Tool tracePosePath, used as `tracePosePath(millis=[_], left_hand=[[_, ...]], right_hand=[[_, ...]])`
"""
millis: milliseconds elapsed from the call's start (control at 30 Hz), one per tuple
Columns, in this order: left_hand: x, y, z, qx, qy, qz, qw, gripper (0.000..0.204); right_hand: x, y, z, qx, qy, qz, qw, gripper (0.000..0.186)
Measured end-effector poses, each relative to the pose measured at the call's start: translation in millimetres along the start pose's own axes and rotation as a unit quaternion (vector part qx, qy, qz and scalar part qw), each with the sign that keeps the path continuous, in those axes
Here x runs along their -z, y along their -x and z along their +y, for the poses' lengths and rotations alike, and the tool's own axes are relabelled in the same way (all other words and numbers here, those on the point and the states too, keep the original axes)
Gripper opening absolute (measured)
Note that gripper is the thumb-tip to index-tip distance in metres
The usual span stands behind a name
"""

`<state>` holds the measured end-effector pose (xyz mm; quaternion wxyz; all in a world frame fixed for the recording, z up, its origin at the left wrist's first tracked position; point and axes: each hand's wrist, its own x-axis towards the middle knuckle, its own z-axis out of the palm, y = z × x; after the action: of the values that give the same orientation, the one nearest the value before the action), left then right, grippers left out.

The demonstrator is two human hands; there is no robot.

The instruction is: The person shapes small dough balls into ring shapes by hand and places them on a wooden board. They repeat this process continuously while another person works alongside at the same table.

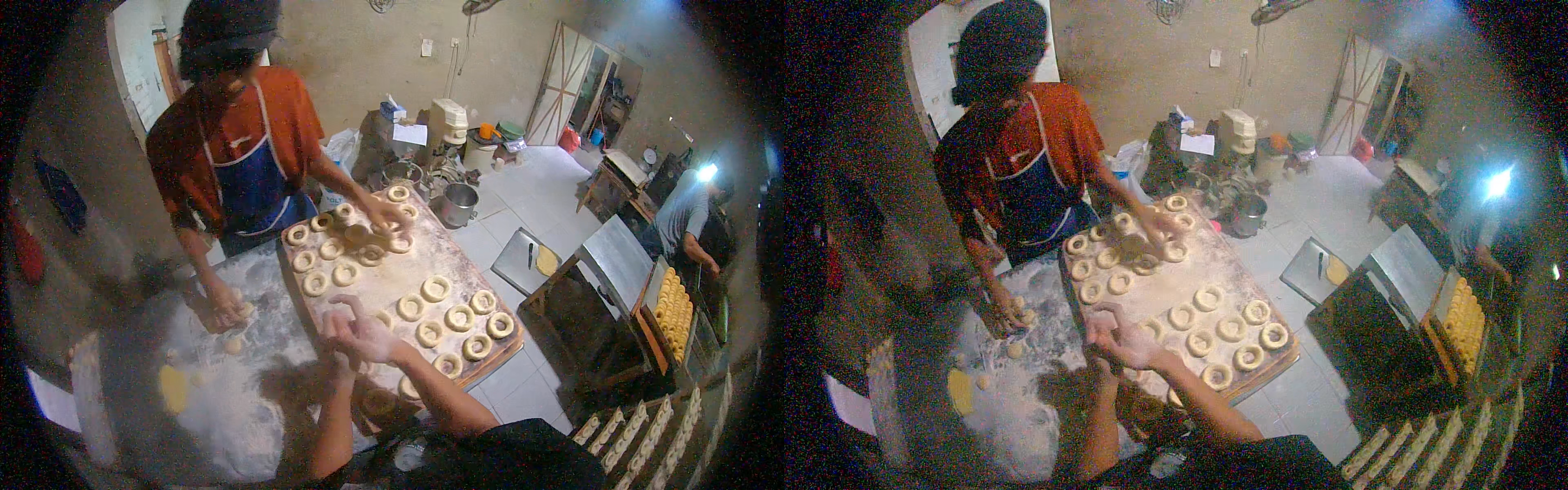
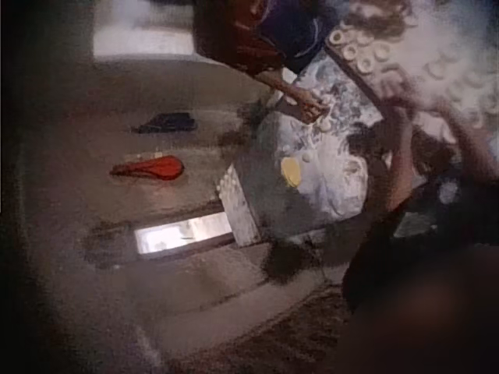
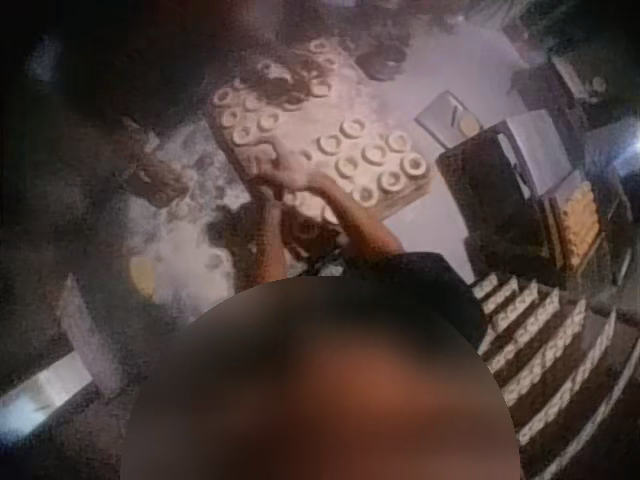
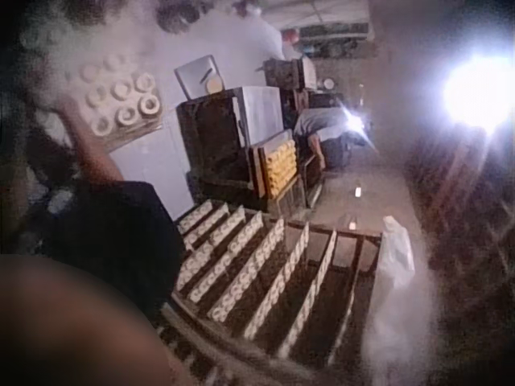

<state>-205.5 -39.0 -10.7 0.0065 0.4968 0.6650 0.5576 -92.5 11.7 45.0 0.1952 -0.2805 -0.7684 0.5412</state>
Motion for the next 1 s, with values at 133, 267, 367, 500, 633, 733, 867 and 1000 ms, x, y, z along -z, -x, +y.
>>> tracePosePath(millis=[133, 267, 367, 500, 633, 733, 867, 1000], left_hand=[[-57.0, -15.5, 52.1, 0.083, 0.123, -0.125, 0.981, 0.026], [-115.7, -27.0, 98.2, 0.066, 0.162, -0.155, 0.972, 0.028], [-150.9, -24.8, 112.9, 0.052, 0.128, -0.207, 0.969, 0.029], [-194.8, -21.9, 124.4, 0.066, 0.14, -0.258, 0.954, 0.029], [-245.3, -66.0, 131.9, -0.094, 0.029, -0.303, 0.948, 0.032], [-257.6, -93.0, 124.6, 0.087, -0.185, -0.403, 0.892, 0.055], [-244.1, -83.2, 105.7, 0.002, -0.241, -0.44, 0.865, 0.065], [-237.2, -69.4, 92.2, -0.035, -0.204, -0.448, 0.87, 0.059]], right_hand=[[71.7, 24.0, 26.1, -0.066, -0.464, 0.155, 0.87, 0.036], [123.9, 43.8, 57.8, 0.071, -0.186, 0.192, 0.961, 0.048], [166.6, 65.8, 93.5, 0.022, -0.453, 0.246, 0.857, 0.056], [187.2, 44.3, 133.5, 0.032, 0.021, 0.354, 0.934, 0.053], [231.3, 30.5, 148.1, -0.05, -0.037, 0.407, 0.911, 0.06], [262.2, 25.7, 151.3, -0.207, 0.099, 0.373, 0.899, 0.08], [274.1, 26.5, 173.2, -0.269, 0.208, 0.25, 0.907, 0.099], [269.4, 24.8, 222.1, -0.225, 0.302, 0.216, 0.901, 0.104]])
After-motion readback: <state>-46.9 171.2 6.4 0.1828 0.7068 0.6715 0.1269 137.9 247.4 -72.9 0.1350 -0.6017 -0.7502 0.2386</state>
